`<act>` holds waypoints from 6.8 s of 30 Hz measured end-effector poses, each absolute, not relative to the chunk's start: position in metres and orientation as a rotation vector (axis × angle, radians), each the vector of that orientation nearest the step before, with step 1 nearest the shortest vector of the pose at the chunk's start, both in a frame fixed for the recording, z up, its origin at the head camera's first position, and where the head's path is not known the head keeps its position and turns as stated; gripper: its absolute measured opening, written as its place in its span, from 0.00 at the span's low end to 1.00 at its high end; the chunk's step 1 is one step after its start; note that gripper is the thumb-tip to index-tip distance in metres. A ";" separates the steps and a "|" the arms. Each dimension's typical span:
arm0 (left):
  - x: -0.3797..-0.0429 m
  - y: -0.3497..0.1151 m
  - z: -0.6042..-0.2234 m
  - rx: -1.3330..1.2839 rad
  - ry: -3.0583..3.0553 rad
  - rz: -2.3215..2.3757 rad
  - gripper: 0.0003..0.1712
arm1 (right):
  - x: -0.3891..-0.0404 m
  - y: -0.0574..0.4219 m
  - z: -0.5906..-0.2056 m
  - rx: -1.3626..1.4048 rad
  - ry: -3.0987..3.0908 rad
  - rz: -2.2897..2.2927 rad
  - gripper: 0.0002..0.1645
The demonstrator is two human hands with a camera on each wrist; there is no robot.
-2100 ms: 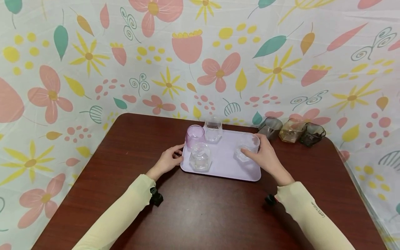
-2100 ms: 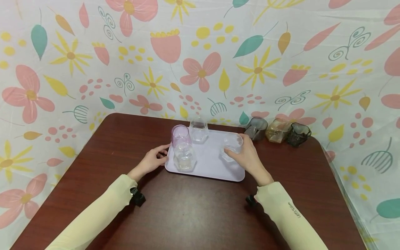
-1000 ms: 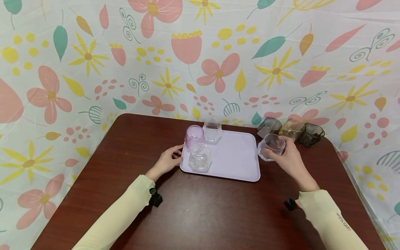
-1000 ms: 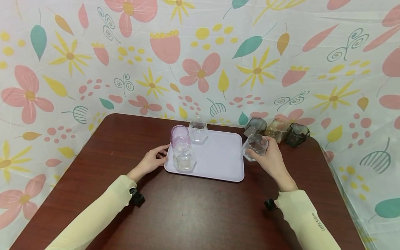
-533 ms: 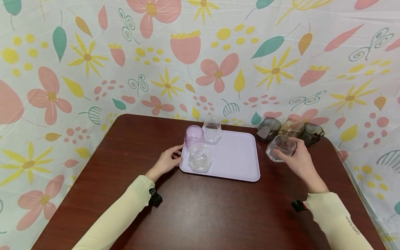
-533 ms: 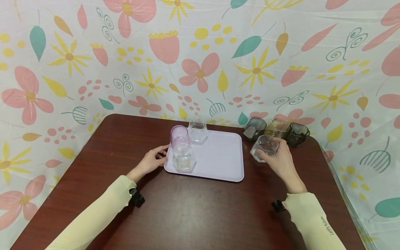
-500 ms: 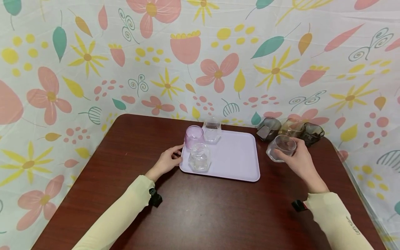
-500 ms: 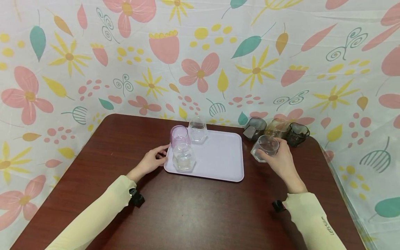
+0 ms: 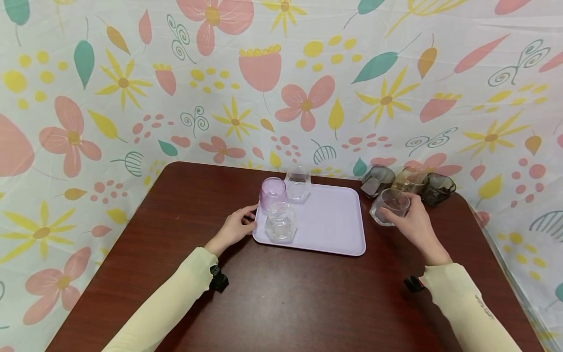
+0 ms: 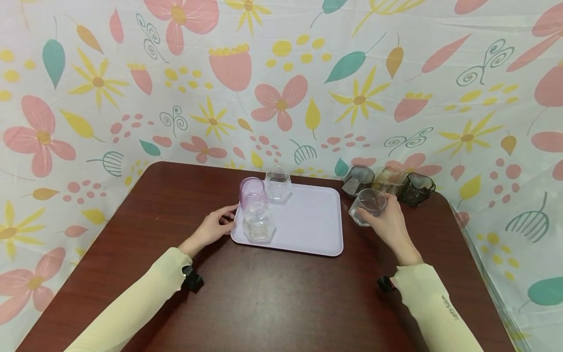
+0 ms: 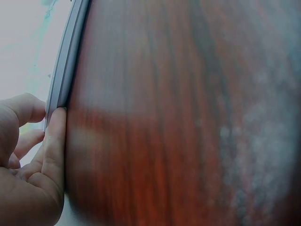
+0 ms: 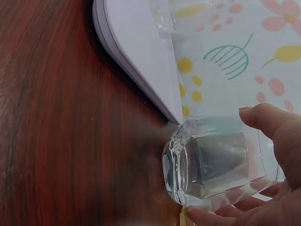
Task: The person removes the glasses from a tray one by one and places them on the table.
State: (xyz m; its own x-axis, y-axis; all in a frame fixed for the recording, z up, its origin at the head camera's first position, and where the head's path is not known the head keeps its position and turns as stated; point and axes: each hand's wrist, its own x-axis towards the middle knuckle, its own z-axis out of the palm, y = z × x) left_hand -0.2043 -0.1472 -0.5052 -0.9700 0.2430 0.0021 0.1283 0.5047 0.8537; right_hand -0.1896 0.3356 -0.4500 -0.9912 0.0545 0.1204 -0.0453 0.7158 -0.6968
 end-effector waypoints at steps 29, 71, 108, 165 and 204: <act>-0.207 -0.149 -0.508 0.331 2.623 1.479 0.33 | -0.205 0.327 -0.465 -0.049 -2.785 1.204 0.55; -0.209 -0.149 -0.512 0.319 2.614 1.460 0.33 | -0.159 0.328 -0.452 -0.051 -2.723 1.250 0.54; -0.207 -0.148 -0.509 0.335 2.626 1.480 0.33 | -0.125 0.254 -0.435 0.246 -2.685 1.227 0.44; -0.209 -0.149 -0.510 0.350 2.635 1.471 0.32 | -0.166 0.098 -0.462 0.608 -2.689 1.450 0.52; -0.206 -0.147 -0.509 0.277 2.561 1.561 0.28 | -0.160 0.123 -0.478 0.481 -2.653 1.435 0.48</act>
